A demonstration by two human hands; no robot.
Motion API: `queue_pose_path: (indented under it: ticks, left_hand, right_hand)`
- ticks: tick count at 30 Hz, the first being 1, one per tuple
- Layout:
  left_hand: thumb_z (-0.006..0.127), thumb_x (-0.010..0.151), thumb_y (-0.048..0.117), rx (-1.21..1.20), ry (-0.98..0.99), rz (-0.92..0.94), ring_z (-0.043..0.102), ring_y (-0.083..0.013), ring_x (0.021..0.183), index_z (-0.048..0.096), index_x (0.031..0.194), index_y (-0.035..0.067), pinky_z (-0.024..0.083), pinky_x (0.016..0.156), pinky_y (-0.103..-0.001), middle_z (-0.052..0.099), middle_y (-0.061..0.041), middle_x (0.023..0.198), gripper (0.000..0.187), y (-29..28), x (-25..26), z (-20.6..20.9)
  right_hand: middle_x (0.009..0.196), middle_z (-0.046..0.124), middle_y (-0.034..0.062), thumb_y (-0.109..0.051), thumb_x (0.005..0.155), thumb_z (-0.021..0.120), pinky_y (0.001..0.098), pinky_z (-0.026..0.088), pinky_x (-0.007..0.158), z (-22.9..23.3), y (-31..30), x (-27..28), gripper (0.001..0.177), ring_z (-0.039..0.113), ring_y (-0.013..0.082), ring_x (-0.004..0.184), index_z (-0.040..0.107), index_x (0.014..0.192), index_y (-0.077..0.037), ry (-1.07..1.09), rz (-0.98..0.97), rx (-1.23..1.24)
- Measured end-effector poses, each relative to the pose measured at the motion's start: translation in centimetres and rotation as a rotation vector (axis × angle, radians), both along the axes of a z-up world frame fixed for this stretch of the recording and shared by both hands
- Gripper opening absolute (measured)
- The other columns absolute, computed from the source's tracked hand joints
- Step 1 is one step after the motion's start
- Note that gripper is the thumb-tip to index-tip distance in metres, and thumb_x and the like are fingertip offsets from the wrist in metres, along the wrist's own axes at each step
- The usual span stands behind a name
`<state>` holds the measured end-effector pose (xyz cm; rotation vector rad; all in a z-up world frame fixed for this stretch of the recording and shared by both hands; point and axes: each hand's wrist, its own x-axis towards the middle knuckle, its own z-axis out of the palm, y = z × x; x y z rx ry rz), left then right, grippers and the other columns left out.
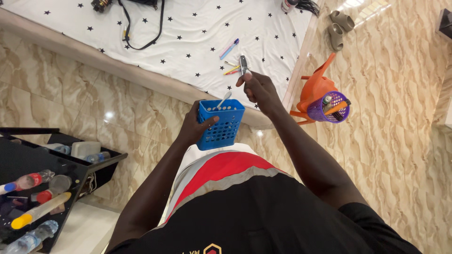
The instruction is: The person gathers toothbrushes, a toothpaste tube, and a small plastic basket from a bed, then places them into the basket. The person carries the basket into a bathroom and sets it on the sink counter.
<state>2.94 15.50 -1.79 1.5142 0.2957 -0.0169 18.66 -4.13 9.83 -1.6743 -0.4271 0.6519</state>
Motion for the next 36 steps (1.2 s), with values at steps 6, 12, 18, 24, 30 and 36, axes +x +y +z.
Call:
queue_pose_path:
  ticks: [6, 12, 18, 24, 30, 36]
  left_hand:
    - [0.081, 0.081, 0.04, 0.018, 0.0, 0.006, 0.074, -0.0218, 0.1, 0.055, 0.13, 0.004, 0.059, 0.088, -0.037, 0.073, -0.015, 0.112, 0.067, -0.2, -0.8, 0.0]
    - [0.081, 0.079, 0.04, 0.029, 0.036, 0.028, 0.074, -0.0228, 0.1, 0.053, 0.132, 0.005, 0.06, 0.087, -0.038, 0.073, -0.016, 0.112, 0.069, -0.3, -1.2, -0.4]
    - [0.082, 0.08, 0.038, 0.044, 0.024, 0.07, 0.075, -0.0234, 0.101, 0.054, 0.132, 0.004, 0.06, 0.088, -0.038, 0.074, -0.016, 0.113, 0.068, -0.3, -1.6, -0.3]
    - [0.083, 0.079, 0.037, 0.038, 0.016, 0.074, 0.074, -0.0233, 0.101, 0.053, 0.133, 0.005, 0.06, 0.087, -0.037, 0.073, -0.016, 0.114, 0.07, -0.6, -1.1, 0.5]
    - [0.083, 0.079, 0.039, 0.117, 0.041, 0.078, 0.077, -0.0217, 0.097, 0.055, 0.129, 0.005, 0.061, 0.085, -0.037, 0.076, -0.014, 0.108, 0.066, -0.7, -0.4, 1.6]
    - [0.084, 0.08, 0.039, 0.196, -0.024, 0.111, 0.076, -0.0223, 0.095, 0.055, 0.128, 0.006, 0.06, 0.083, -0.037, 0.075, -0.014, 0.106, 0.065, 0.3, 1.0, 1.9]
  right_hand:
    - [0.062, 0.045, -0.0065, -0.039, 0.103, 0.057, 0.0219, 0.03, 0.052, 0.7, -0.6, 0.5, 0.042, 0.038, 0.0021, 0.056, 0.072, 0.09, -0.002, -0.234, -0.054, -0.12]
    - [0.062, 0.041, -0.0054, -0.036, 0.097, 0.065, 0.0232, 0.025, 0.046, -0.6, 0.1, -0.1, 0.037, 0.033, 0.004, 0.052, 0.068, 0.093, 0.001, -0.056, -0.051, -0.016]
    - [0.059, 0.041, -0.0039, -0.054, 0.105, 0.048, 0.0234, 0.028, 0.044, -0.2, 0.3, 0.2, 0.062, 0.035, 0.0054, 0.048, 0.068, 0.097, 0.004, 0.275, -0.01, 0.201]
    - [0.058, 0.043, -0.0025, -0.043, 0.105, 0.049, 0.0243, 0.031, 0.044, -1.2, -0.5, 0.8, 0.053, 0.037, 0.0069, 0.047, 0.067, 0.096, 0.007, 0.306, -0.033, 0.229]
    - [0.063, 0.045, -0.0045, -0.019, 0.09, 0.064, 0.0234, 0.031, 0.046, -0.6, 0.3, 0.9, 0.03, 0.038, 0.0058, 0.049, 0.065, 0.11, 0.004, 0.313, 0.063, 0.223]
    - [0.072, 0.05, -0.0064, -0.017, 0.087, 0.085, 0.0203, 0.045, 0.06, 5.8, -3.8, 1.7, 0.044, 0.052, 0.0021, 0.065, 0.064, 0.125, -0.007, -0.881, 0.23, -0.292]
